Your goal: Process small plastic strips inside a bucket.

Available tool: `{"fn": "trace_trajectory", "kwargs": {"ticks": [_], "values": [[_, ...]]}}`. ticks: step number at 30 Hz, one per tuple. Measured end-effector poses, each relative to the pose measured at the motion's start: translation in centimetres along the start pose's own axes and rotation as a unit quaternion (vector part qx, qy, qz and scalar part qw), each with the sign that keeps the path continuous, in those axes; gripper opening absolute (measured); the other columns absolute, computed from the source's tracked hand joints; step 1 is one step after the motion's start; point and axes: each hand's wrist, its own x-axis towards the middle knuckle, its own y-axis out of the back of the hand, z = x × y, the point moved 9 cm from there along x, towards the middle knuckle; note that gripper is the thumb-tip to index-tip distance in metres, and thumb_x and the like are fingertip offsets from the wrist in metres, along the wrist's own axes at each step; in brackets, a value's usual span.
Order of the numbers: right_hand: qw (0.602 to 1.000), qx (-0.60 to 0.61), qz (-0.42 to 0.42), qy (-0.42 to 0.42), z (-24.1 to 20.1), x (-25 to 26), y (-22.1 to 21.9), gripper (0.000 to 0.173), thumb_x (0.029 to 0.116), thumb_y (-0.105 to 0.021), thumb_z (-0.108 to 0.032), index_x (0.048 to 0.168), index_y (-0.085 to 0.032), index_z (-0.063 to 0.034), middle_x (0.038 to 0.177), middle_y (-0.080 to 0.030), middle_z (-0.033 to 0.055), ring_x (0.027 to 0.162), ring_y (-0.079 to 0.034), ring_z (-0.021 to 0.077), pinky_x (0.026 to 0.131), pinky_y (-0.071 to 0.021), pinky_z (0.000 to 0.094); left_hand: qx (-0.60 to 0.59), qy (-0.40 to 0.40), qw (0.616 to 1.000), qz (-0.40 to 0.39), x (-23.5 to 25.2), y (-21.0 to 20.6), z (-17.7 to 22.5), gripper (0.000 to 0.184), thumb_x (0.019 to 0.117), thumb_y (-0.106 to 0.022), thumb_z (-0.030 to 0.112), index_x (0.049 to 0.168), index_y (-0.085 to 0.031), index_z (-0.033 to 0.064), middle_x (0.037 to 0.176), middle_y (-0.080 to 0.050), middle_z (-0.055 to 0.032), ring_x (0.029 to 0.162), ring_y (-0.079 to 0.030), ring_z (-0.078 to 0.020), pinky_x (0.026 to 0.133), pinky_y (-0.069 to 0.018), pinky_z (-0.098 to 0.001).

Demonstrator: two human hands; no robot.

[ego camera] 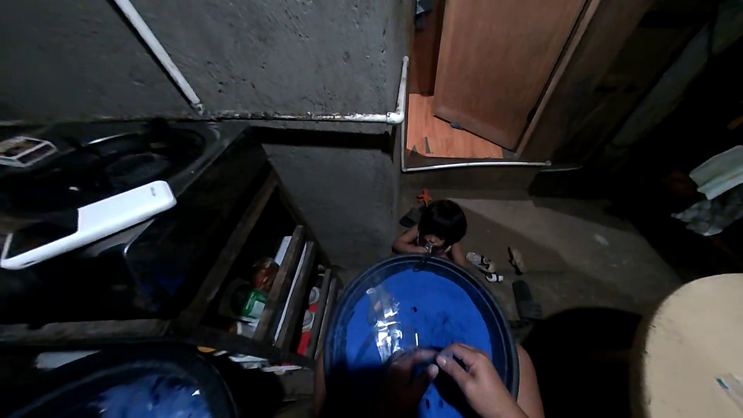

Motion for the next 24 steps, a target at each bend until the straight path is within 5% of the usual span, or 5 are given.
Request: {"fn": "trace_trajectory", "kwargs": {"ticks": [2, 5, 9, 12, 24], "values": [[1.0, -0.006, 0.013, 0.006, 0.1, 0.2, 0.1, 0.028, 0.1016, -0.058, -0.024, 0.092, -0.074, -0.0035, 0.088, -0.071, 0.0058, 0.085, -0.067, 0.0105, 0.081, -0.0549, 0.0286, -0.057, -0.012, 0.998, -0.019, 0.2, -0.7, 0.7, 0.027, 0.103, -0.056, 0.019, 0.105, -0.073, -0.0012, 0.097, -0.074, -0.0083, 0.092, -0.07, -0.0132, 0.091, -0.0561, -0.0354], [1.0, -0.007, -0.001, 0.004, 0.0, 0.1, 0.4, 0.033, 0.1021, -0.058, -0.03, 0.091, -0.074, -0.0026, 0.089, -0.071, 0.0079, 0.085, -0.067, 0.0134, 0.081, -0.0551, 0.0325, -0.026, -0.029, 0.999, -0.02, 0.3, -0.9, 1.4, 0.025, 0.1024, -0.055, 0.016, 0.098, -0.073, -0.0019, 0.087, -0.073, -0.0077, 0.083, -0.069, -0.0127, 0.085, -0.0567, -0.0342], [0.996, -0.061, -0.062, -0.004, 0.1, -0.1, -0.2, 0.045, 0.1032, -0.057, -0.036, 0.083, -0.07, 0.0015, 0.082, -0.068, 0.0129, 0.08, -0.066, 0.0221, 0.077, -0.0536, 0.0411, 0.034, 0.001, 0.997, -0.073, -0.2, -0.9, 2.2, 0.023, 0.1006, -0.058, 0.014, 0.1, -0.073, -0.004, 0.086, -0.072, -0.0129, 0.08, -0.07, -0.0188, 0.082, -0.0567, -0.0374], [0.993, -0.049, -0.11, 0.02, -0.6, -0.3, -1.1, 0.032, 0.1042, -0.056, -0.023, 0.095, -0.074, 0.0023, 0.095, -0.073, 0.0147, 0.093, -0.07, 0.0233, 0.09, -0.055, 0.0398, -0.015, 0.087, 0.986, -0.141, -0.9, -1.5, 1.1, 0.03, 0.1052, -0.053, 0.02, 0.109, -0.07, -0.0043, 0.09, -0.07, -0.0121, 0.079, -0.067, -0.0167, 0.079, -0.0558, -0.037], [0.981, -0.006, -0.192, 0.022, 2.2, -2.5, -5.8, 0.022, 0.0992, -0.055, -0.007, 0.096, -0.071, 0.0066, 0.099, -0.072, 0.0206, 0.097, -0.07, 0.0302, 0.091, -0.0549, 0.0464, -0.064, 0.181, 0.969, -0.154, -3.9, -0.9, -3.4, 0.028, 0.1059, -0.051, 0.018, 0.11, -0.068, -0.0047, 0.097, -0.069, -0.0109, 0.088, -0.064, -0.0131, 0.086, -0.0537, -0.034]]}}
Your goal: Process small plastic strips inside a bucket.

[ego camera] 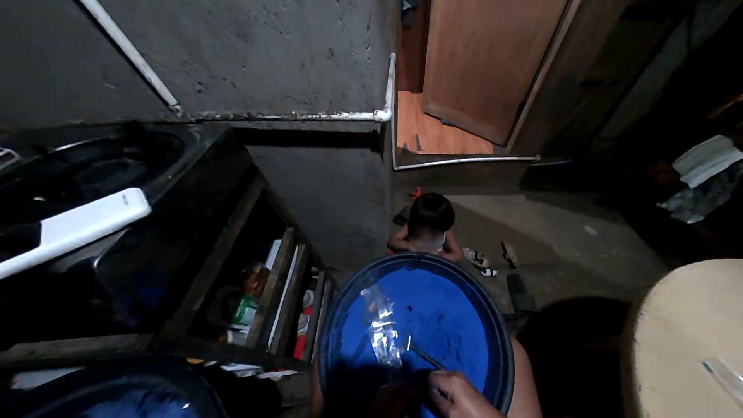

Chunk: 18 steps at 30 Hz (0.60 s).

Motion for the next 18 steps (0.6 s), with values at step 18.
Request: {"fn": "trace_trajectory", "kwargs": {"ticks": [18], "values": [[0.917, -0.249, -0.062, -0.304, 8.8, 2.8, 0.3, 0.035, 0.1048, -0.053, -0.029, 0.127, -0.067, -0.0055, 0.139, -0.058, 0.0178, 0.118, -0.064, 0.0361, 0.098, -0.053, 0.0537, -0.046, -0.005, 0.992, 0.114, 0.0, 2.7, 1.1, 0.016, 0.0969, -0.067, 0.012, 0.108, -0.071, 0.0011, 0.096, -0.07, -0.0038, 0.088, -0.065, -0.0064, 0.083, -0.0552, -0.027]]}}
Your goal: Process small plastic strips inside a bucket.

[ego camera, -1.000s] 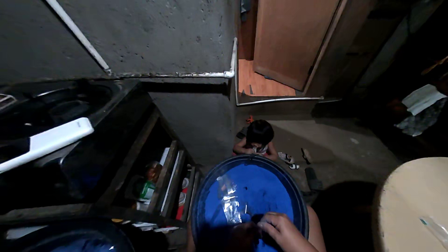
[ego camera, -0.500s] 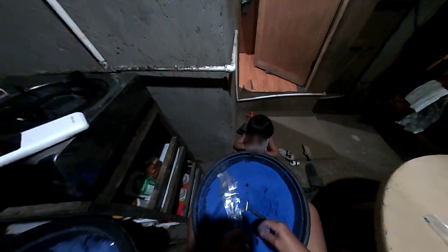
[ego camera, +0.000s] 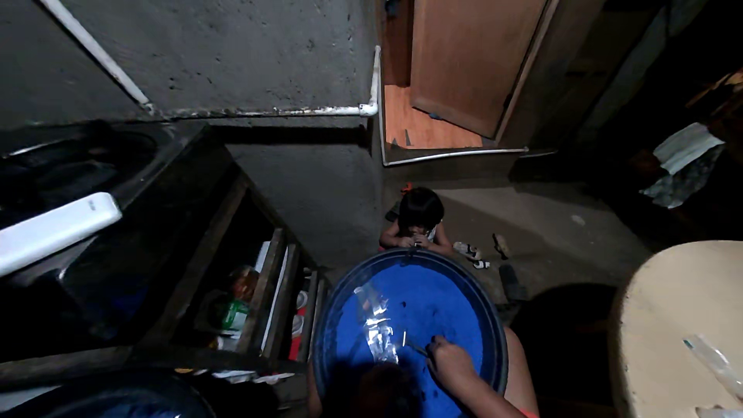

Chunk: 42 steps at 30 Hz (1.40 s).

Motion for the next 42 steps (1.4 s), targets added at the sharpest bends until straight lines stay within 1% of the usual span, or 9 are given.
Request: {"fn": "trace_trajectory", "kwargs": {"ticks": [4, 11, 16, 19, 23, 29, 34, 38, 42], "values": [[1.0, 0.009, 0.019, 0.019, -0.3, -0.1, 0.5, 0.032, 0.1017, -0.056, -0.022, 0.125, -0.069, -0.004, 0.137, -0.059, 0.0191, 0.123, -0.06, 0.0363, 0.101, -0.0507, 0.0534, 0.033, 0.021, 0.999, 0.013, 0.1, -0.3, 0.6, 0.024, 0.1043, -0.054, 0.013, 0.11, -0.069, -0.0048, 0.098, -0.07, -0.0117, 0.09, -0.065, -0.0126, 0.087, -0.0542, -0.0345], [0.999, 0.017, -0.028, -0.008, 0.8, -2.1, 2.5, 0.033, 0.1013, -0.056, -0.02, 0.127, -0.067, -0.0039, 0.138, -0.06, 0.0181, 0.133, -0.053, 0.0378, 0.106, -0.0452, 0.0574, 0.155, 0.008, 0.988, -0.022, 0.6, -0.1, 1.1, 0.032, 0.1013, -0.059, 0.016, 0.122, -0.064, -0.0082, 0.11, -0.07, -0.0219, 0.103, -0.068, -0.0271, 0.096, -0.0526, -0.046], [0.986, 0.167, 0.025, -0.009, 2.5, -2.8, 3.7, 0.031, 0.0994, -0.059, -0.02, 0.121, -0.069, -0.0011, 0.128, -0.065, 0.0204, 0.121, -0.061, 0.0371, 0.103, -0.0476, 0.0585, 0.066, 0.047, 0.997, -0.008, 0.5, -0.4, 0.1, 0.03, 0.1049, -0.052, 0.014, 0.12, -0.061, -0.0103, 0.104, -0.068, -0.0165, 0.092, -0.064, -0.0153, 0.088, -0.0542, -0.0362], [0.937, 0.341, 0.07, 0.026, 3.8, -2.9, 4.5, 0.031, 0.0987, -0.062, -0.019, 0.124, -0.066, -0.0006, 0.112, -0.068, 0.0175, 0.101, -0.067, 0.0283, 0.093, -0.0534, 0.0493, -0.018, 0.044, 0.999, -0.002, 0.5, -0.2, -0.5, 0.025, 0.1005, -0.06, 0.01, 0.119, -0.061, -0.007, 0.101, -0.068, -0.0107, 0.09, -0.066, -0.0115, 0.085, -0.0563, -0.033], [0.835, 0.541, 0.081, 0.054, 4.5, -3.5, 5.9, 0.063, 0.0949, -0.064, -0.007, 0.151, -0.036, -0.005, 0.094, -0.065, 0.007, 0.078, -0.064, 0.0127, 0.076, -0.0558, 0.0325, -0.026, 0.004, 1.0, -0.012, 0.6, 0.0, -0.7, 0.025, 0.095, -0.067, 0.006, 0.117, -0.063, -0.0052, 0.103, -0.07, -0.008, 0.092, -0.067, -0.0087, 0.087, -0.0568, -0.0303], [0.756, 0.645, 0.097, 0.063, 5.5, -3.8, 7.0, 0.082, 0.0927, -0.061, 0.002, 0.161, -0.018, -0.0121, 0.085, -0.064, 0.006, 0.069, -0.065, 0.0123, 0.067, -0.0568, 0.0276, -0.02, 0.024, 0.999, -0.039, 0.5, -0.8, -1.1, 0.025, 0.0981, -0.064, 0.009, 0.12, -0.066, -0.0036, 0.104, -0.071, -0.008, 0.092, -0.067, -0.0083, 0.087, -0.0562, -0.0295], [0.764, 0.63, 0.123, 0.074, 5.5, -3.6, 7.1, 0.077, 0.0893, -0.062, 0.003, 0.158, -0.028, -0.0096, 0.083, -0.062, 0.0052, 0.068, -0.065, 0.0134, 0.065, -0.058, 0.0296, -0.036, 0.035, 0.997, -0.051, 0.5, -1.7, -1.3, 0.016, 0.0994, -0.062, 0.01, 0.11, -0.068, -0.0009, 0.092, -0.07, -0.0025, 0.082, -0.066, -0.0052, 0.077, -0.0569, -0.026], [0.853, 0.458, 0.25, 0.029, 6.5, -3.6, 8.6, 0.069, 0.0901, -0.065, -0.007, 0.154, -0.037, -0.0062, 0.087, -0.06, 0.005, 0.072, -0.059, 0.0119, 0.069, -0.0536, 0.0299, -0.021, 0.037, 0.999, -0.028, 0.7, -1.4, -1.1, 0.02, 0.1011, -0.061, 0.014, 0.111, -0.068, -0.0012, 0.094, -0.07, -0.0056, 0.082, -0.067, -0.0083, 0.077, -0.0578, -0.0294], [0.922, 0.219, 0.318, -0.007, 5.2, -3.6, 10.7, 0.059, 0.0991, -0.059, -0.016, 0.155, -0.041, -0.0071, 0.111, -0.071, 0.0174, 0.094, -0.071, 0.0311, 0.087, -0.0569, 0.0492, -0.012, 0.014, 1.0, 0.005, 0.8, -0.6, -0.1, 0.023, 0.0998, -0.063, 0.014, 0.116, -0.069, -0.0006, 0.102, -0.072, -0.0079, 0.09, -0.068, -0.0099, 0.084, -0.0568, -0.0308]]}}
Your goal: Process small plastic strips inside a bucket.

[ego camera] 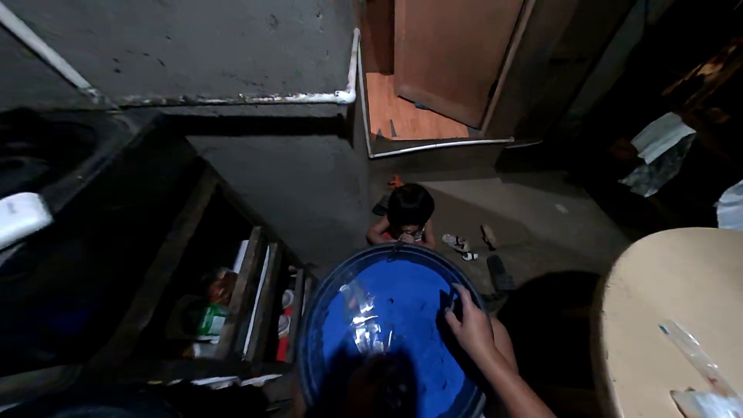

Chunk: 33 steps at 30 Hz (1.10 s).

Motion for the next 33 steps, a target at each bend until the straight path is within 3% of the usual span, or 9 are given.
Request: {"fn": "trace_trajectory", "kwargs": {"ticks": [5, 10, 14, 16, 20, 23, 27, 31, 33], "values": [[0.984, -0.16, -0.053, 0.061, -0.7, 1.0, -2.7, 0.045, 0.1029, -0.055, -0.015, 0.147, -0.054, -0.0087, 0.13, -0.067, 0.0185, 0.118, -0.066, 0.0357, 0.101, -0.0525, 0.0515, -0.004, -0.005, 1.0, -0.028, 0.1, 0.1, -0.1, 0.025, 0.0937, -0.072, 0.013, 0.116, -0.07, 0.0025, 0.103, -0.073, -0.0053, 0.092, -0.069, -0.009, 0.085, -0.0579, -0.0295], [0.986, -0.123, -0.101, 0.055, -0.7, 0.9, -3.1, 0.033, 0.1026, -0.058, -0.015, 0.133, -0.064, -0.0048, 0.127, -0.068, 0.0179, 0.123, -0.063, 0.034, 0.107, -0.0486, 0.0488, 0.024, 0.003, 1.0, -0.006, -0.5, 1.0, 0.5, 0.019, 0.0926, -0.073, 0.012, 0.109, -0.072, 0.0015, 0.098, -0.073, -0.0054, 0.09, -0.069, -0.0096, 0.086, -0.0566, -0.0303], [0.995, -0.022, -0.1, 0.008, 0.2, 0.9, -2.2, 0.033, 0.1006, -0.063, -0.018, 0.131, -0.063, -0.0049, 0.115, -0.071, 0.0172, 0.107, -0.069, 0.0308, 0.098, -0.0532, 0.0497, -0.034, -0.02, 0.999, 0.016, -0.4, 1.0, 0.6, 0.016, 0.0943, -0.068, 0.005, 0.108, -0.069, -0.0023, 0.095, -0.072, -0.0063, 0.087, -0.069, -0.0103, 0.083, -0.0588, -0.0298], [0.996, 0.076, -0.048, -0.027, 1.2, 1.0, -0.8, 0.039, 0.0981, -0.067, -0.016, 0.134, -0.061, -0.0041, 0.103, -0.069, 0.0126, 0.091, -0.067, 0.0223, 0.087, -0.0564, 0.0421, -0.041, -0.038, 0.998, 0.027, 0.1, 1.2, 0.6, 0.014, 0.0953, -0.066, 0.008, 0.107, -0.07, -0.0002, 0.094, -0.072, -0.0052, 0.087, -0.069, -0.0106, 0.082, -0.0586, -0.0306], [0.922, 0.359, -0.01, -0.141, 3.6, 0.6, -0.4, 0.032, 0.0961, -0.068, -0.004, 0.126, -0.06, 0.0045, 0.085, -0.064, 0.0081, 0.07, -0.064, 0.0124, 0.068, -0.0582, 0.0282, -0.039, -0.059, 0.996, 0.049, 0.4, 1.4, 1.2, 0.014, 0.0963, -0.066, 0.014, 0.105, -0.073, 0.0041, 0.091, -0.074, -0.0025, 0.083, -0.071, -0.01, 0.08, -0.0601, -0.0304], [0.842, 0.492, -0.036, -0.217, 3.2, -0.5, -1.1, 0.024, 0.1008, -0.061, -0.004, 0.123, -0.057, 0.004, 0.092, -0.066, 0.0103, 0.07, -0.066, 0.0136, 0.065, -0.0588, 0.0268, -0.033, -0.078, 0.996, 0.04, 0.5, 0.9, 2.6, 0.015, 0.099, -0.065, 0.017, 0.103, -0.075, 0.0065, 0.088, -0.075, 0.0009, 0.078, -0.071, -0.0068, 0.074, -0.0599, -0.0265], [0.782, 0.571, -0.053, -0.243, 0.9, -1.8, -1.3, 0.016, 0.1025, -0.057, -0.004, 0.118, -0.059, 0.0009, 0.09, -0.068, 0.008, 0.068, -0.067, 0.0128, 0.063, -0.0598, 0.0255, -0.06, -0.122, 0.99, 0.029, 0.4, 0.2, 4.3, 0.014, 0.0995, -0.063, 0.012, 0.102, -0.073, 0.0024, 0.086, -0.074, 0.0005, 0.074, -0.069, -0.0049, 0.069, -0.0581, -0.0233], [0.766, 0.604, -0.062, -0.211, -1.6, -2.5, -0.7, 0.012, 0.1034, -0.053, -0.002, 0.114, -0.059, 0.0014, 0.088, -0.069, 0.0087, 0.067, -0.068, 0.0125, 0.062, -0.0598, 0.0248, -0.063, -0.117, 0.991, 0.029, 0.2, -0.1, 4.8, 0.016, 0.0998, -0.063, 0.013, 0.102, -0.073, 0.0018, 0.088, -0.075, -0.0007, 0.073, -0.07, -0.006, 0.066, -0.0588, -0.0241], [0.789, 0.587, -0.051, -0.173, -2.4, -2.3, 0.0, 0.012, 0.1022, -0.054, 0.0, 0.112, -0.06, 0.0026, 0.087, -0.069, 0.009, 0.067, -0.068, 0.0127, 0.063, -0.06, 0.0252, -0.06, -0.12, 0.99, 0.035, 0.2, 0.0, 5.0, 0.016, 0.1, -0.062, 0.014, 0.103, -0.073, 0.0017, 0.088, -0.075, -0.0013, 0.072, -0.07, -0.0067, 0.065, -0.0588, -0.0247]]}}
